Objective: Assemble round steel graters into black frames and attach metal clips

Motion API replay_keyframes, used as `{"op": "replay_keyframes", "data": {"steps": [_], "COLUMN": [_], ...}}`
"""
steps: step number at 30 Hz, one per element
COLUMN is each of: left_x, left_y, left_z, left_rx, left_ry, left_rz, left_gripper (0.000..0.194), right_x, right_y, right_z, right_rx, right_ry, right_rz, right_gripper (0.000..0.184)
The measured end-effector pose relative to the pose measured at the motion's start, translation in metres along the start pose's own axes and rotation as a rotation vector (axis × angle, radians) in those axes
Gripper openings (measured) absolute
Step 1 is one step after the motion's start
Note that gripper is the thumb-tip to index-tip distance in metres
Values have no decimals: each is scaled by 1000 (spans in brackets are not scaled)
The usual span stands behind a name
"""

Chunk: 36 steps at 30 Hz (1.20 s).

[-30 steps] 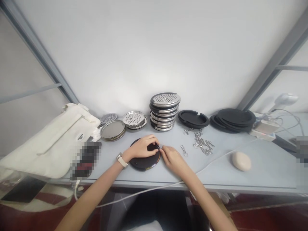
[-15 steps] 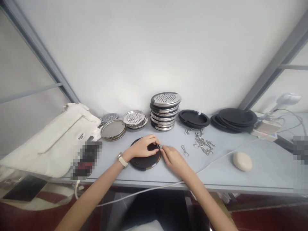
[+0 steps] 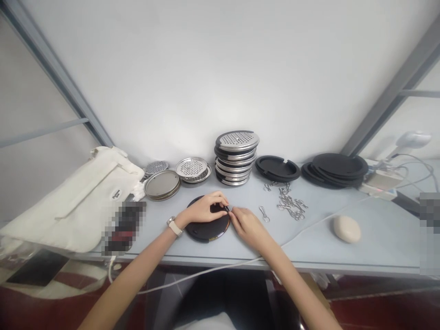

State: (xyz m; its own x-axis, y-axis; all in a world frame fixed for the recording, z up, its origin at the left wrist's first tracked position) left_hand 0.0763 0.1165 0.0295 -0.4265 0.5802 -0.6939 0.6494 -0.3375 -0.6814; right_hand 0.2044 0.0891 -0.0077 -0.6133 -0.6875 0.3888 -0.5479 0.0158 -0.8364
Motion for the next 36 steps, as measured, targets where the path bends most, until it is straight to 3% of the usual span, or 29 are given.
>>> {"op": "replay_keyframes", "data": {"steps": [36], "left_x": [7], "left_y": [2], "left_z": [-3], "left_rx": [38], "left_ry": [11], "left_rz": [80], "left_gripper": [21], "right_x": [4], "right_y": [-1], "right_z": [1], "right_rx": [12], "right_ry": [-1], "right_rz": [34], "right_gripper": [27]}}
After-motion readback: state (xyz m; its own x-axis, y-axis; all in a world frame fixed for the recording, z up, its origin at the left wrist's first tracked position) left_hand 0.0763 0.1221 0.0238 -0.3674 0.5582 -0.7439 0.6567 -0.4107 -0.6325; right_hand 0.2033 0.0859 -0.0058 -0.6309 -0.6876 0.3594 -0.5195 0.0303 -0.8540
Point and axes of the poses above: each hand's wrist, its own z-axis away from the middle knuckle, its own y-axis out of the palm, x = y × z, the point moved 6 cm from there along -z, towards the middle knuckle, and after that the axes turned 8 degrees about -y, right-handed, at the moved point
